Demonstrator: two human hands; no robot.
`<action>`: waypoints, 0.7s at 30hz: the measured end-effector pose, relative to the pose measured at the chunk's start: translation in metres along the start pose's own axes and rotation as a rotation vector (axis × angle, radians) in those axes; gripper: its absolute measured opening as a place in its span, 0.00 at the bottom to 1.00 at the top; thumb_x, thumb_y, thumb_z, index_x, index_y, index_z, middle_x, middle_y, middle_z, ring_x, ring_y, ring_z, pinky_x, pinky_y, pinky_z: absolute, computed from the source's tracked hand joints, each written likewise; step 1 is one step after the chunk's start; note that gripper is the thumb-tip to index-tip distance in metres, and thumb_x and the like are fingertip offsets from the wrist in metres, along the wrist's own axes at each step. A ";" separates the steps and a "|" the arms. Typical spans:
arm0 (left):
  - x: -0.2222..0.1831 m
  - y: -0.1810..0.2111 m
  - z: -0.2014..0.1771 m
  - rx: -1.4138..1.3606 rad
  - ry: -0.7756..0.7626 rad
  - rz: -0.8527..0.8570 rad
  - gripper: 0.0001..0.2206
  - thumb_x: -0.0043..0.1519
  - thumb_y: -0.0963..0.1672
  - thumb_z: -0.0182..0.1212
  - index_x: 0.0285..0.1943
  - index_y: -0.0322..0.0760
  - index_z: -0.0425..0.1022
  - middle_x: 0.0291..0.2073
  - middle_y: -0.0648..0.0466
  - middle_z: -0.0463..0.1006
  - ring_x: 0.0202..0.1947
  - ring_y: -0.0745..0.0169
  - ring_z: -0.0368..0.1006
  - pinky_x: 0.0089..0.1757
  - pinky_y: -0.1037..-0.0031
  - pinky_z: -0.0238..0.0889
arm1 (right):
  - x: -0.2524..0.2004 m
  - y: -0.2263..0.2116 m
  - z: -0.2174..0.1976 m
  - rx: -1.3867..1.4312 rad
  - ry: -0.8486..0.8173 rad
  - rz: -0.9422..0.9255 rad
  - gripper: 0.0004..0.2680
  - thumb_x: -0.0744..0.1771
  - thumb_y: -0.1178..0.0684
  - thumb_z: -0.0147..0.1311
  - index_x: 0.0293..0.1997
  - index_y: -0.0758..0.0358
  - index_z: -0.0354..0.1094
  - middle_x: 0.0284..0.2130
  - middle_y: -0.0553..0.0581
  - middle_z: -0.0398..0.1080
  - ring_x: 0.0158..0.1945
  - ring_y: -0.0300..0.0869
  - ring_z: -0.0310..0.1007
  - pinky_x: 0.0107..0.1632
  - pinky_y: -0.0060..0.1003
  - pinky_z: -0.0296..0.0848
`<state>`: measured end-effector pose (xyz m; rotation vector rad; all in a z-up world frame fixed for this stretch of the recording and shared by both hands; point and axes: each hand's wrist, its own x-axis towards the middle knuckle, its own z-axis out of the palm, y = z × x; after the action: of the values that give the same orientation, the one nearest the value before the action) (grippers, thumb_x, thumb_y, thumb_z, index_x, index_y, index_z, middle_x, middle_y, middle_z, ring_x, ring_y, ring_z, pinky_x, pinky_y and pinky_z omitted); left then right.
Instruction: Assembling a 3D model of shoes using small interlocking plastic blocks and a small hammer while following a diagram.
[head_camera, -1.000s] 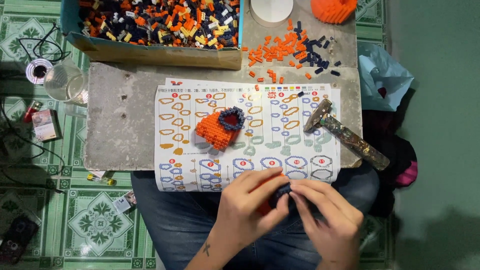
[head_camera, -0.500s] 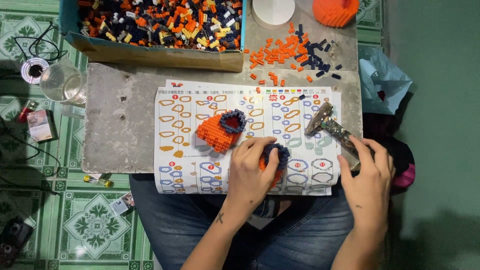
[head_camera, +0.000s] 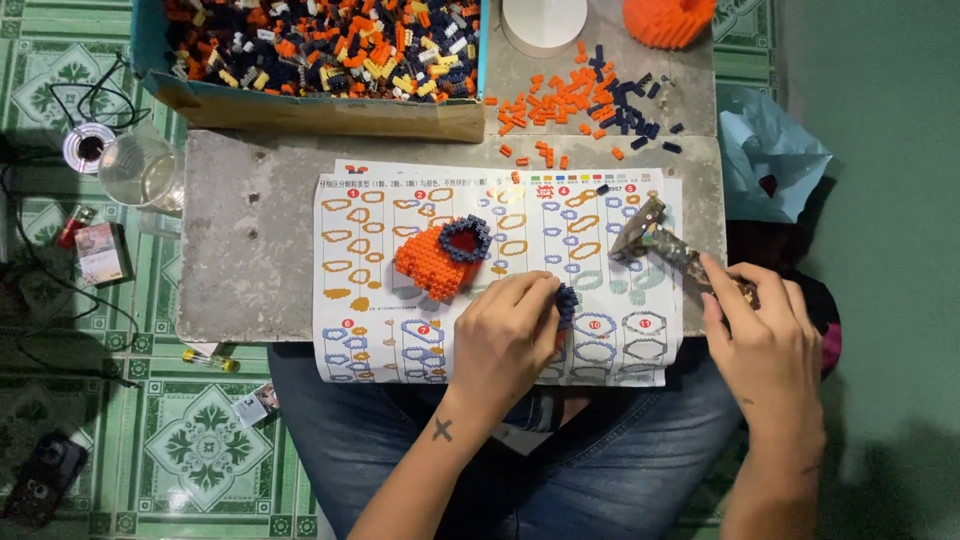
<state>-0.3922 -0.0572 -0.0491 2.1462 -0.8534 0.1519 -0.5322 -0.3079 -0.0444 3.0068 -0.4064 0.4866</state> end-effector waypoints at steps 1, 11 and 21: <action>0.000 0.001 0.000 0.001 0.001 0.004 0.14 0.59 0.37 0.71 0.55 0.32 0.85 0.52 0.48 0.89 0.48 0.55 0.86 0.48 0.67 0.79 | -0.001 -0.001 -0.003 0.000 0.004 0.002 0.20 0.68 0.62 0.70 0.70 0.58 0.85 0.56 0.58 0.79 0.48 0.48 0.76 0.47 0.42 0.79; -0.005 -0.004 -0.007 -0.217 -0.015 -0.157 0.19 0.61 0.43 0.70 0.59 0.25 0.82 0.48 0.41 0.90 0.44 0.51 0.86 0.47 0.68 0.79 | -0.024 -0.042 -0.046 0.560 -0.157 0.141 0.23 0.64 0.65 0.68 0.70 0.65 0.77 0.48 0.58 0.82 0.30 0.38 0.73 0.31 0.33 0.70; -0.008 -0.006 -0.005 -0.247 0.011 -0.119 0.17 0.61 0.42 0.71 0.58 0.30 0.84 0.50 0.47 0.90 0.49 0.53 0.84 0.51 0.67 0.76 | -0.010 -0.078 -0.064 0.450 -0.209 0.002 0.21 0.65 0.66 0.65 0.68 0.61 0.78 0.50 0.56 0.82 0.22 0.36 0.73 0.27 0.35 0.77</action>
<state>-0.3937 -0.0470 -0.0524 1.9553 -0.6975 -0.0030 -0.5391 -0.2232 0.0112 3.5105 -0.3520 0.2955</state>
